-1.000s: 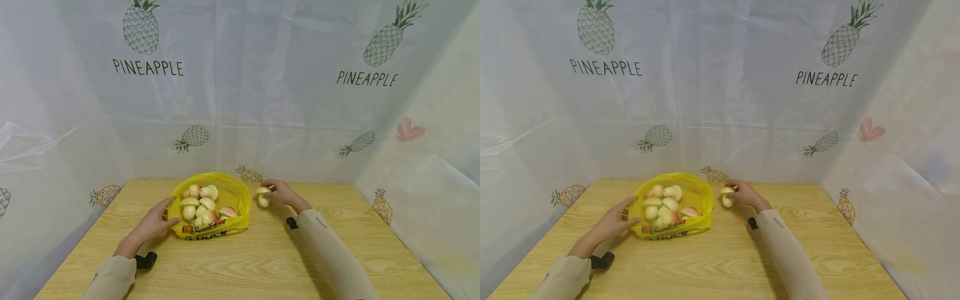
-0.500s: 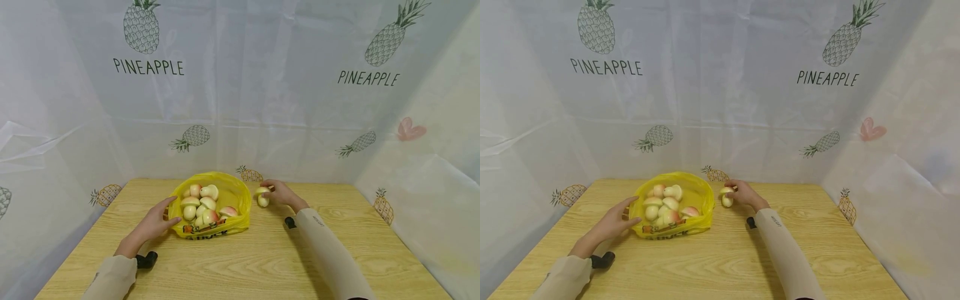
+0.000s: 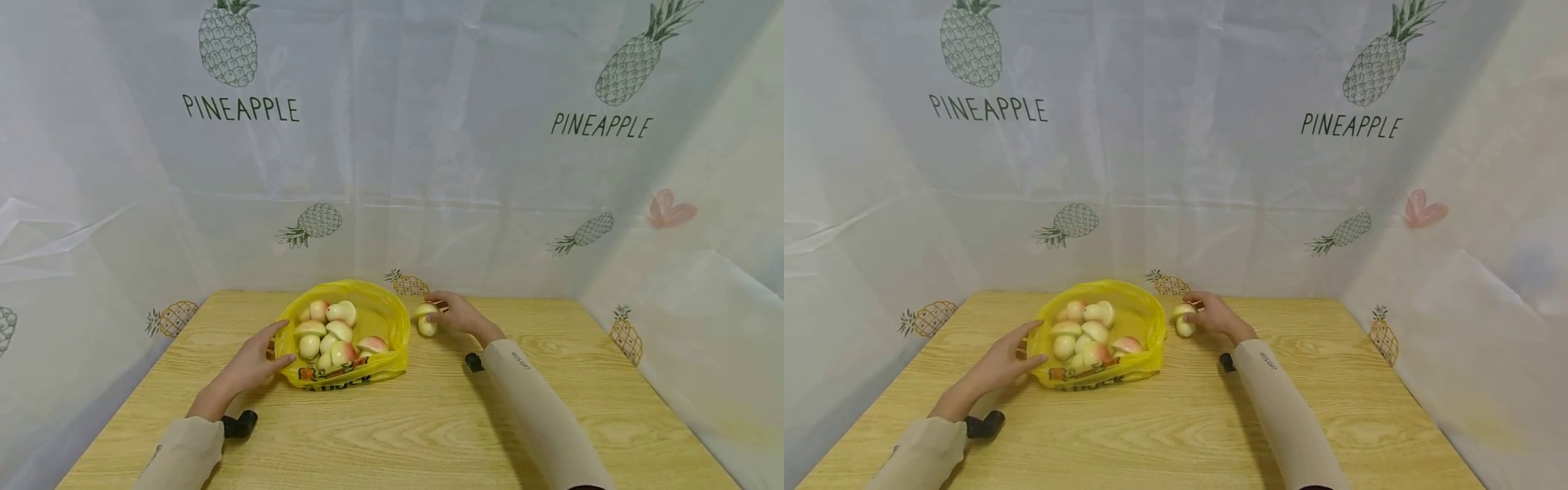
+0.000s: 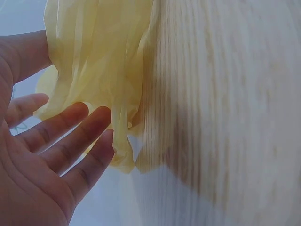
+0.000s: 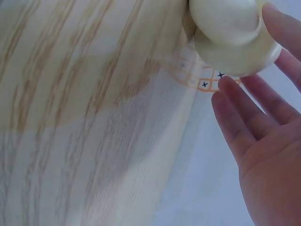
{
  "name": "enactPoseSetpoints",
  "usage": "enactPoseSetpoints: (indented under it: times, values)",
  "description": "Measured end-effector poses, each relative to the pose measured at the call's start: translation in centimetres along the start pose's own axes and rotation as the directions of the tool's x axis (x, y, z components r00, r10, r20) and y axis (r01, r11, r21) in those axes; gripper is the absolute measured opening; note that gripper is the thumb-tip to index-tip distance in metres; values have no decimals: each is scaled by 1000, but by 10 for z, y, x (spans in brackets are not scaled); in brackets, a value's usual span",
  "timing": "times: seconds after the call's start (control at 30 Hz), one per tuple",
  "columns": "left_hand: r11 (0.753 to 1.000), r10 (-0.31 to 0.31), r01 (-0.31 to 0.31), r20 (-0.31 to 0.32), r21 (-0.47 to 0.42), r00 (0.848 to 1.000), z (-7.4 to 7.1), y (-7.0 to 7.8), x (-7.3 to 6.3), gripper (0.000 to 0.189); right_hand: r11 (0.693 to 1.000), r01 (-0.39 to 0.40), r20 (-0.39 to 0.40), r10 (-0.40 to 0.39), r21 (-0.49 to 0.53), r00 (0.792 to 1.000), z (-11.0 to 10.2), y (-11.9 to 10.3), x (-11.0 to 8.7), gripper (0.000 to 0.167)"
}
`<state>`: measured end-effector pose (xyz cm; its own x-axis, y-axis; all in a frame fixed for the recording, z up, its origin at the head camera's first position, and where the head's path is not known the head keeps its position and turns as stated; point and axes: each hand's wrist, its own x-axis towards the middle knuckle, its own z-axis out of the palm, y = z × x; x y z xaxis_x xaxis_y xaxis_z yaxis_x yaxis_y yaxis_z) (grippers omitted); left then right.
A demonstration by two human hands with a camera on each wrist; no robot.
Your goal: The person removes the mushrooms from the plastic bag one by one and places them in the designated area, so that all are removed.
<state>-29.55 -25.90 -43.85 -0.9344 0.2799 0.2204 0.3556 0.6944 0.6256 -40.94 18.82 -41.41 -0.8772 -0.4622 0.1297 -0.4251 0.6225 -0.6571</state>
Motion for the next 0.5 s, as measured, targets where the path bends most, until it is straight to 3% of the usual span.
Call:
enactPoseSetpoints:
  times: [0.37,0.5]
  values:
    - [1000,-7,7,5,-9,1000,0,-1,0,75,1000,8,0,-8,-7,1000,4,2,1,52]
    - [1000,-11,11,8,-16,1000,0,-1,0,75,998,63,4,-63,-9,998,7,-1,4,56]
